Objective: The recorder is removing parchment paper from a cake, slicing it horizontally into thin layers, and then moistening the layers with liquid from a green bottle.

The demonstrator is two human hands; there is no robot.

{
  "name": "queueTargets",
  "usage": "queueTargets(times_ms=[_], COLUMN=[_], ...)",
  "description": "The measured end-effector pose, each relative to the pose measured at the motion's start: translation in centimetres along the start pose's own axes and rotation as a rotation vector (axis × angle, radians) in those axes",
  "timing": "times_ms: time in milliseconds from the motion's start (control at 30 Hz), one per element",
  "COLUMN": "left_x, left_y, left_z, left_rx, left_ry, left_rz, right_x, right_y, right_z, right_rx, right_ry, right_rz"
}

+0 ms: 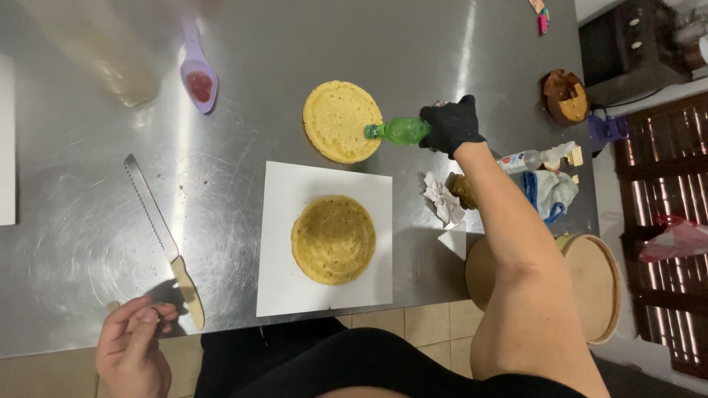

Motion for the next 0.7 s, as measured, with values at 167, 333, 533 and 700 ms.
queueTargets(times_ms=[167, 333, 533, 700], left_x=[0.0, -0.9, 0.1, 0.3], left_y=[0.2, 0.9, 0.4, 0.7], left_z=[-0.3, -0.7, -0.8, -0.1], left_rx=[0.005, 0.009, 0.003, 0.001], left_ry=[-0.009, -0.042, -0.032, -0.001], left_rz=[0.018, 0.053, 0.055, 0.031], right_x=[-0.3, -1.7, -4.2, -4.9], right_y=[-1.1, 0.1, 3.8, 3.7], right_z=[2.5, 5.5, 6.0, 3.3], right_rx=[0.095, 0.071, -0.031, -0.038], right_ry=[0.046, -0.108, -0.153, -0.027], right_rz=[0.014, 0.053, 0.125, 0.084])
Point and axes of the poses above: each hand's wrist, its own z-axis towards the middle knuckle, its own x-axis out of the palm, y = z × x, the point moved 6 cm from there along z, towards the middle knuckle, and after that the axes turned 4 degrees about -z, right-handed, at the moved point
